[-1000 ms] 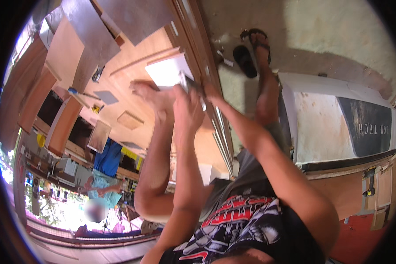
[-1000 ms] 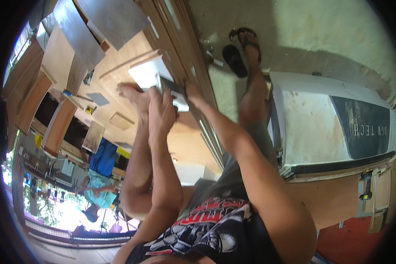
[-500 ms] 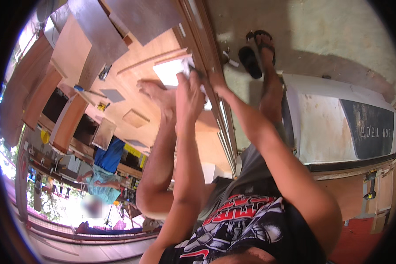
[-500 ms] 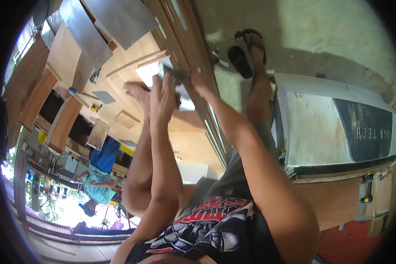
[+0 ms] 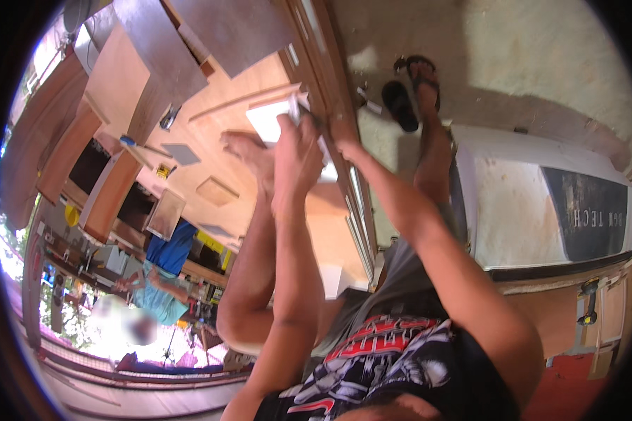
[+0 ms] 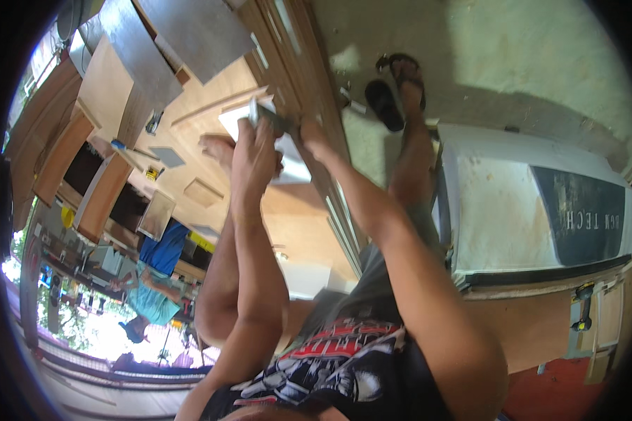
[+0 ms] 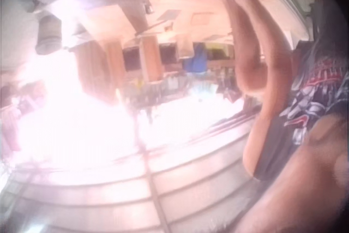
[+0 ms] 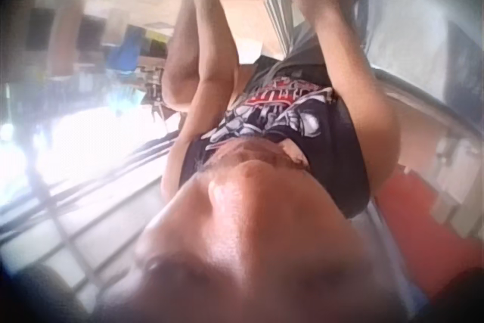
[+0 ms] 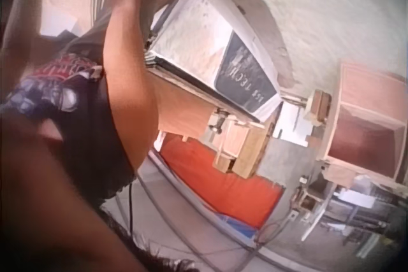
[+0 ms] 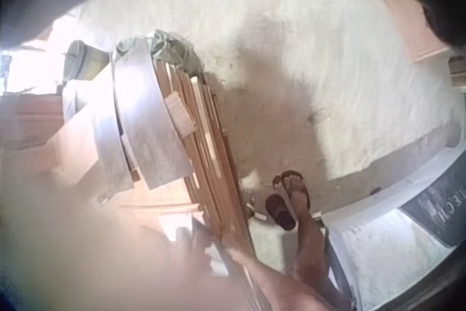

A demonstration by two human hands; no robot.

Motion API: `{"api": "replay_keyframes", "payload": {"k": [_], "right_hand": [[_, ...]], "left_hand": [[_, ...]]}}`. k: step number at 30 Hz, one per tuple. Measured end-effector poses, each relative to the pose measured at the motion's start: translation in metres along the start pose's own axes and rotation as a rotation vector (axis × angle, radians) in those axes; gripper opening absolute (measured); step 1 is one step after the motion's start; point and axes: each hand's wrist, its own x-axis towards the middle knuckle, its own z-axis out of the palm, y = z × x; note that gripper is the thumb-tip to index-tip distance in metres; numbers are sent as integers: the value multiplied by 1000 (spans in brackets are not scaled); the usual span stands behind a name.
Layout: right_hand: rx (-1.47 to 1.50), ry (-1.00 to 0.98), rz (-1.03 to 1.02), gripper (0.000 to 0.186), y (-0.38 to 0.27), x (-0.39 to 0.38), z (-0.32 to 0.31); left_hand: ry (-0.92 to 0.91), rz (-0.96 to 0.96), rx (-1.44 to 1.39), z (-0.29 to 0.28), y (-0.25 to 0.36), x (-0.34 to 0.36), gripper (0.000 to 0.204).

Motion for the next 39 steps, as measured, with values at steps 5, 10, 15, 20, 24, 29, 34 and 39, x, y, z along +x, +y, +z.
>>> {"api": "replay_keyframes", "payload": {"k": [5,10,15,20,24,29,34,39], "right_hand": [[42,-150,70,67,-14,20,-18],[-18,116,-67,69,-1,-5,2],[-15,29,-80,73,21,46,-36],[-87,230,-113,80,-2,-16,-13],[87,187,-12,66,-12,17,-12],[-177,416,-363,44,-25,38,-27],[-318,501,-657,58,-89,-27,-60],[-577,265,-515,62,-158,-96,-39]], "left_hand": [[2,135,-197,-22,-23,24,28],[154,115,597,1,0,21,31],[52,115,520,29,30,7,29],[165,96,620,15,35,-42,29],[98,273,966,15,16,5,26],[105,137,622,23,29,20,25],[123,168,343,-24,59,-91,23],[231,83,263,-47,50,-177,20]]}}
